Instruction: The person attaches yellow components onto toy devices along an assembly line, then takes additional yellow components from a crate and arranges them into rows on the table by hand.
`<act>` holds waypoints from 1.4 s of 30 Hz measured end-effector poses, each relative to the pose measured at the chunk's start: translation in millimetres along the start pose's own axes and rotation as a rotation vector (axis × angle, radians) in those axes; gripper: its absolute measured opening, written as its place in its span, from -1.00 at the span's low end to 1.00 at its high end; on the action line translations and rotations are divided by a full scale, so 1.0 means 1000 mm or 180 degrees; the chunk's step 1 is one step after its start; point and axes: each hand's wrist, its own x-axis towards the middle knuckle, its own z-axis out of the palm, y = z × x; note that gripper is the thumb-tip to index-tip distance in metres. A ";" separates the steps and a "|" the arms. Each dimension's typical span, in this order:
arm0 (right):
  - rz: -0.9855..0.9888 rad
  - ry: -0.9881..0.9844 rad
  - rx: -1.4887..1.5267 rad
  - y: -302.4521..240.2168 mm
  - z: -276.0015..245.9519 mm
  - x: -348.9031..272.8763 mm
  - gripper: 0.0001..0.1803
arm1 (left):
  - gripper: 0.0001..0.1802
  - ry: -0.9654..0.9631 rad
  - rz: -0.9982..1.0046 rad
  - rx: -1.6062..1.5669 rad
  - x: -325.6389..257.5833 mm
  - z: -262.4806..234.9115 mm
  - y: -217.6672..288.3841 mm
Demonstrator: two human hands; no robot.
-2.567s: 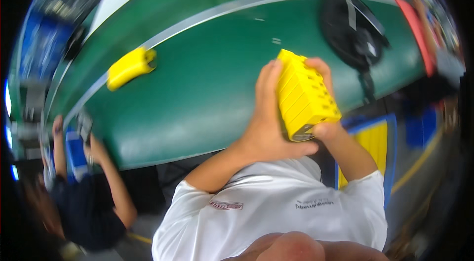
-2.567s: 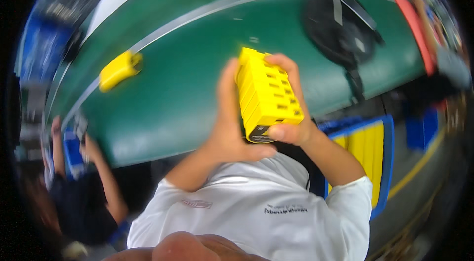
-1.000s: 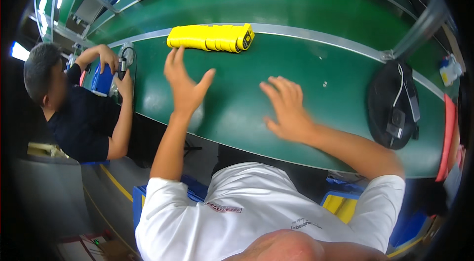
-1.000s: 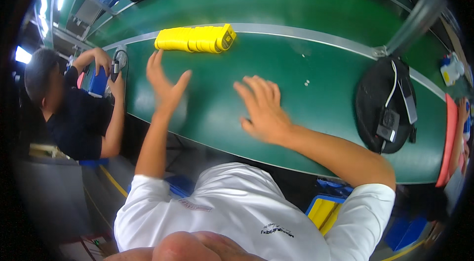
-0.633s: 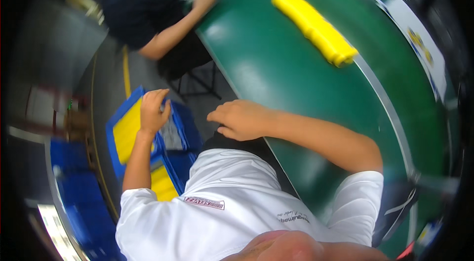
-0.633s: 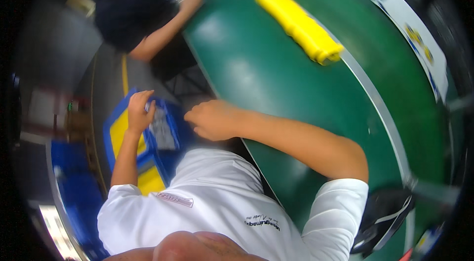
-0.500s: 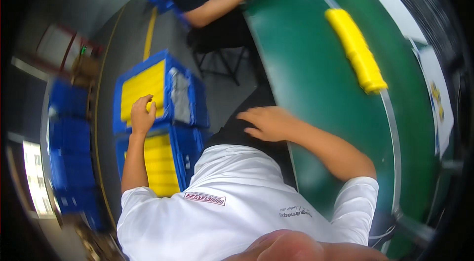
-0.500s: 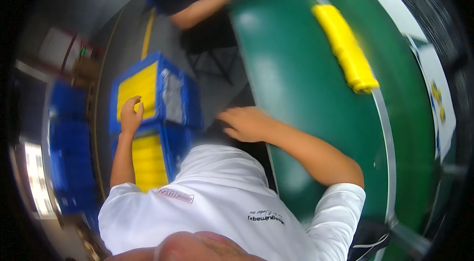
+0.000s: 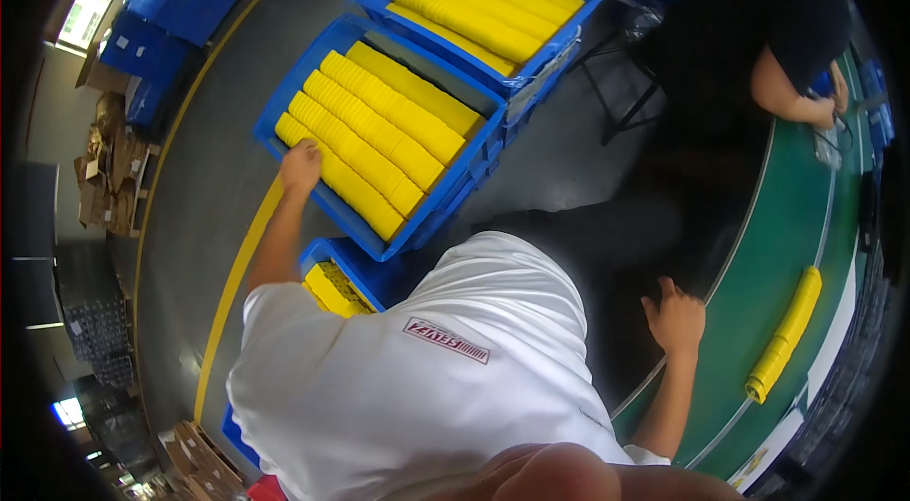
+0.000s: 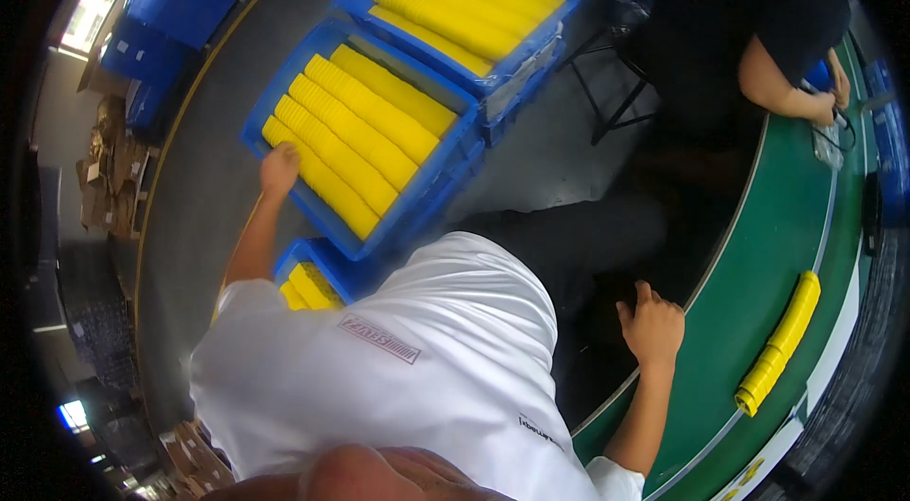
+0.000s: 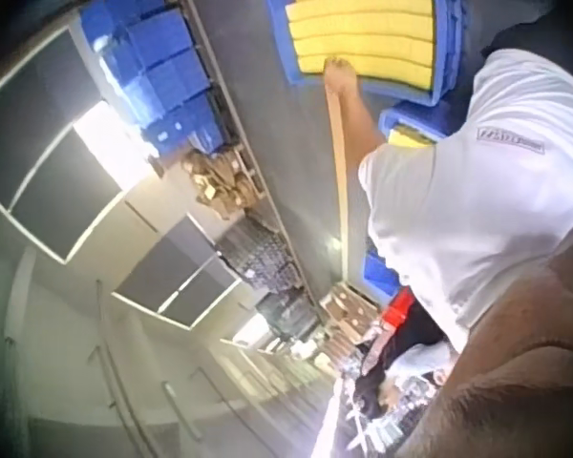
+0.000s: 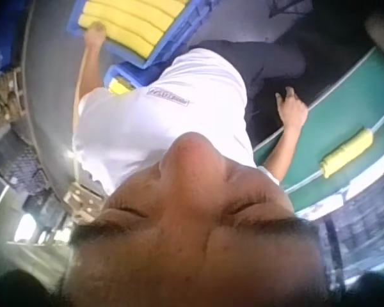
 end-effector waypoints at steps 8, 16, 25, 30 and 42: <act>0.0211 0.0331 0.0510 -0.006 -0.003 0.001 -0.57 | -0.48 -0.0964 0.3087 -0.0638 0.018 0.077 0.175; 0.0224 0.0935 0.0381 -0.006 -0.001 -0.012 -0.61 | -0.37 -0.3530 0.3816 0.0608 0.055 0.135 0.229; 0.0340 0.1045 0.0004 -0.009 0.007 -0.010 -0.62 | -0.60 -0.3591 0.3130 -0.0084 0.067 0.158 0.213; 0.0314 0.1129 0.0003 -0.012 0.003 -0.009 -0.62 | -0.53 -0.2657 0.3692 0.0353 0.059 0.200 0.193; 0.0360 0.1225 0.0050 -0.008 0.012 -0.009 -0.64 | -0.55 -0.2333 0.3524 0.0756 0.052 0.190 0.185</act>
